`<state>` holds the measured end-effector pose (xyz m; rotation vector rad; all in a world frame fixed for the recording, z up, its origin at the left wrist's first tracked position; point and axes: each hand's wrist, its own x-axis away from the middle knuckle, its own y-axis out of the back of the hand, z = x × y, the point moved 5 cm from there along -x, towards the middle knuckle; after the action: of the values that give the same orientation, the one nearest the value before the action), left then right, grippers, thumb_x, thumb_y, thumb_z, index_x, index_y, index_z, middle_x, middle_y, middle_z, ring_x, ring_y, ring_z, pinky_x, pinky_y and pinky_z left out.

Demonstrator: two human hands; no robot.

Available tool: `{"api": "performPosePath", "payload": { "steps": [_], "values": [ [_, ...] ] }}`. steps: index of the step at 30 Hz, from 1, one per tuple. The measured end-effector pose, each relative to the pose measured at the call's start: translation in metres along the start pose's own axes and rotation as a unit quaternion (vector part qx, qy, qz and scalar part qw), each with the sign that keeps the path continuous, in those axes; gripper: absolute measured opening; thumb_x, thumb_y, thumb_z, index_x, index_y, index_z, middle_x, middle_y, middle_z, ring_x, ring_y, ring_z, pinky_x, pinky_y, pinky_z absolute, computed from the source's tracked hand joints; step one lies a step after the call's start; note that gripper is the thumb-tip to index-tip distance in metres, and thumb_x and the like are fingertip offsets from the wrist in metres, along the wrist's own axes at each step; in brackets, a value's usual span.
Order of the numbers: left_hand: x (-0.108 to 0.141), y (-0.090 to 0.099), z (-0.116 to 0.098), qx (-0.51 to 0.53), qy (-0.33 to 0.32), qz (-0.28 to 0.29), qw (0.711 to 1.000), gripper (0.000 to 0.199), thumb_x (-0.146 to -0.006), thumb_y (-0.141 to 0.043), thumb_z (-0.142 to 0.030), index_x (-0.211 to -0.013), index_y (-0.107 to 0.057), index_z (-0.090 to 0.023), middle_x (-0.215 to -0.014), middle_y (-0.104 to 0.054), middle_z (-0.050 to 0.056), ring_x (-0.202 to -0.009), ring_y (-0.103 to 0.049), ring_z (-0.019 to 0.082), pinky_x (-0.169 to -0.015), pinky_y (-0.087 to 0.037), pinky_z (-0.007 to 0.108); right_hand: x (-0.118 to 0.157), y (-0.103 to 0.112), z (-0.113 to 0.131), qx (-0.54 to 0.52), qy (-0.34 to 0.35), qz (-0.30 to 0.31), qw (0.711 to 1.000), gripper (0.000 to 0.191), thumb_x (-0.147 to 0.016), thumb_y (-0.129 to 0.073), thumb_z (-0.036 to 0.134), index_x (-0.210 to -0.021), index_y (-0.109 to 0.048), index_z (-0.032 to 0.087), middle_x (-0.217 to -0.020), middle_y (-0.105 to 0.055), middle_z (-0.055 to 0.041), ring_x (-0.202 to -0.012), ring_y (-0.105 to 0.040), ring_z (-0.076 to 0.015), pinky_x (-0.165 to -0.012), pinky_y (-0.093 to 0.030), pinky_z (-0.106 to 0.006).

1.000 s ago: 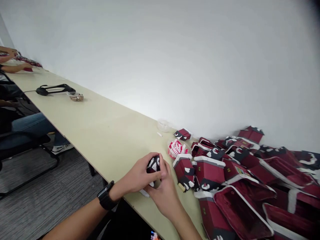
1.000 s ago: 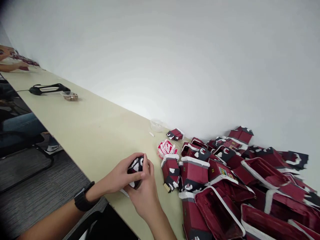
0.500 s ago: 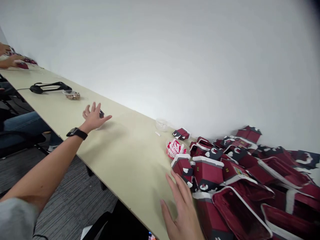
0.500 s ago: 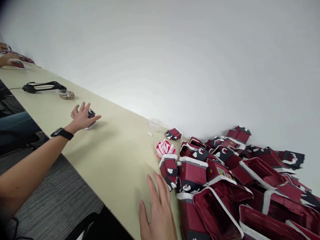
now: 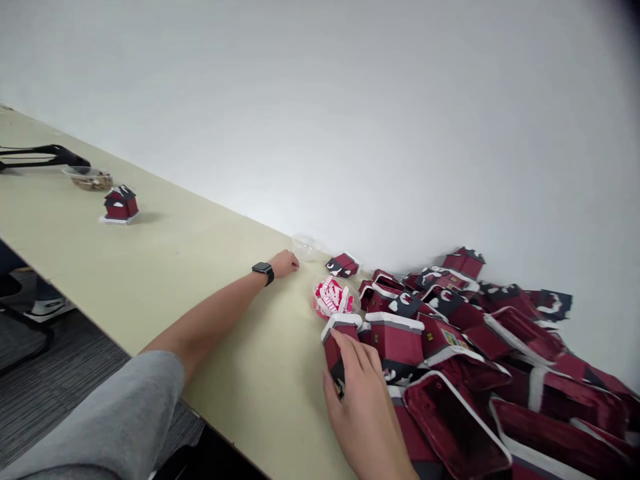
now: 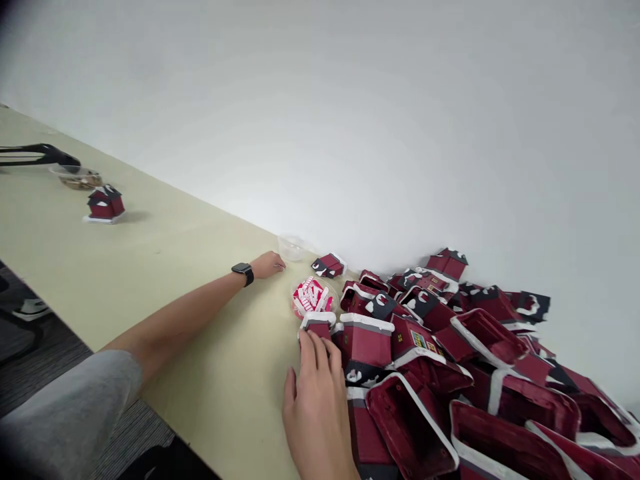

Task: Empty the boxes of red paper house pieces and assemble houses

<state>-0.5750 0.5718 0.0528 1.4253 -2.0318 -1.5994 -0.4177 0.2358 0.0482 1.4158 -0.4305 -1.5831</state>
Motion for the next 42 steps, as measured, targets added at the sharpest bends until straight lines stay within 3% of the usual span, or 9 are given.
{"api": "performPosePath", "payload": {
  "steps": [9,14,20,24,28,31,33,36,42],
  "values": [
    [0.048,0.036,0.007,0.101,0.043,-0.041,0.993,0.018,-0.082,-0.065,-0.033,-0.089,-0.065,-0.016,-0.092,-0.071,0.01,-0.086,-0.063,0.023,-0.083,-0.049,0.035,0.002,0.007,0.005,0.02,-0.067,0.011,0.998,0.05,-0.091,-0.049,0.015,-0.14,-0.044,0.019,-0.149,-0.044,-0.0183,-0.127,-0.055,-0.0373,-0.094,-0.056,-0.051],
    [0.074,0.049,-0.032,0.232,0.007,-0.057,0.971,0.035,-0.084,-0.067,-0.044,-0.103,-0.066,-0.015,-0.095,-0.074,0.01,-0.09,-0.068,0.022,-0.083,-0.053,0.034,-0.014,0.002,0.041,0.086,0.089,0.087,0.988,0.07,-0.077,-0.041,-0.007,-0.138,-0.049,0.024,-0.134,-0.064,-0.0102,-0.118,-0.062,-0.0324,-0.092,-0.055,-0.05],
    [0.092,0.046,-0.062,0.325,-0.017,-0.086,0.942,0.036,-0.076,-0.077,-0.044,-0.095,-0.07,-0.013,-0.088,-0.072,0.008,-0.085,-0.065,0.019,-0.083,-0.052,0.034,-0.026,-0.018,0.094,0.145,0.285,0.193,0.928,0.033,-0.089,-0.051,-0.002,-0.102,-0.068,0.024,-0.094,-0.075,-0.0058,-0.103,-0.067,-0.0283,-0.113,-0.038,-0.068],
    [0.095,0.047,-0.068,0.392,-0.032,-0.079,0.916,0.032,-0.072,-0.082,-0.038,-0.09,-0.072,-0.014,-0.085,-0.071,0.006,-0.083,-0.063,0.018,-0.08,-0.05,0.032,-0.012,-0.015,0.101,0.102,0.359,0.177,0.911,0.039,-0.085,-0.05,-0.004,-0.108,-0.065,0.023,-0.136,-0.066,-0.01,-0.143,-0.045,-0.0269,-0.126,-0.006,-0.068],
    [0.096,0.053,-0.075,0.405,-0.052,-0.082,0.909,0.03,-0.069,-0.084,-0.034,-0.088,-0.072,-0.013,-0.084,-0.069,0.005,-0.081,-0.062,0.017,-0.08,-0.05,0.032,-0.011,-0.004,0.076,-0.018,0.175,-0.026,0.984,0.044,-0.091,-0.061,0.016,-0.133,-0.053,0.026,-0.154,-0.048,-0.0111,-0.152,-0.03,-0.0327,-0.124,-0.006,-0.071],
    [0.097,0.054,-0.077,0.395,-0.058,-0.077,0.914,0.031,-0.071,-0.084,-0.033,-0.091,-0.072,-0.013,-0.086,-0.069,0.006,-0.083,-0.062,0.017,-0.083,-0.05,0.032,-0.018,-0.02,0.05,-0.156,-0.019,-0.073,0.985,0.091,-0.081,-0.079,0.035,-0.156,-0.028,0.024,-0.163,-0.029,-0.0182,-0.151,-0.028,-0.0376,-0.122,-0.026,-0.065],
    [0.098,0.053,-0.079,0.405,-0.059,-0.065,0.91,0.03,-0.073,-0.084,-0.034,-0.09,-0.072,-0.013,-0.085,-0.069,0.005,-0.083,-0.062,0.017,-0.082,-0.049,0.032,-0.024,-0.039,0.036,-0.288,-0.118,-0.021,0.95,0.11,-0.073,-0.084,0.037,-0.16,-0.017,0.023,-0.161,-0.033,-0.0194,-0.145,-0.041,-0.0358,-0.119,-0.037,-0.058],
    [0.103,0.055,-0.091,0.43,-0.079,-0.041,0.899,0.029,-0.073,-0.085,-0.035,-0.087,-0.072,-0.013,-0.085,-0.069,0.004,-0.08,-0.061,0.015,-0.079,-0.049,0.03,-0.029,-0.053,0.018,-0.477,-0.221,0.034,0.85,0.106,-0.067,-0.088,0.034,-0.155,-0.03,0.024,-0.147,-0.055,-0.0154,-0.127,-0.061,-0.0328,-0.112,-0.047,-0.054],
    [0.131,0.075,-0.146,0.448,-0.177,0.072,0.873,0.023,-0.075,-0.087,-0.032,-0.088,-0.076,-0.017,-0.086,-0.071,0.005,-0.082,-0.064,0.016,-0.079,-0.051,0.031,-0.021,-0.034,-0.004,-0.706,-0.204,0.052,0.676,0.067,-0.073,-0.082,0.032,-0.136,-0.06,0.03,-0.122,-0.073,-0.008,-0.117,-0.067,-0.0368,-0.108,-0.045,-0.065]
  ]
}}
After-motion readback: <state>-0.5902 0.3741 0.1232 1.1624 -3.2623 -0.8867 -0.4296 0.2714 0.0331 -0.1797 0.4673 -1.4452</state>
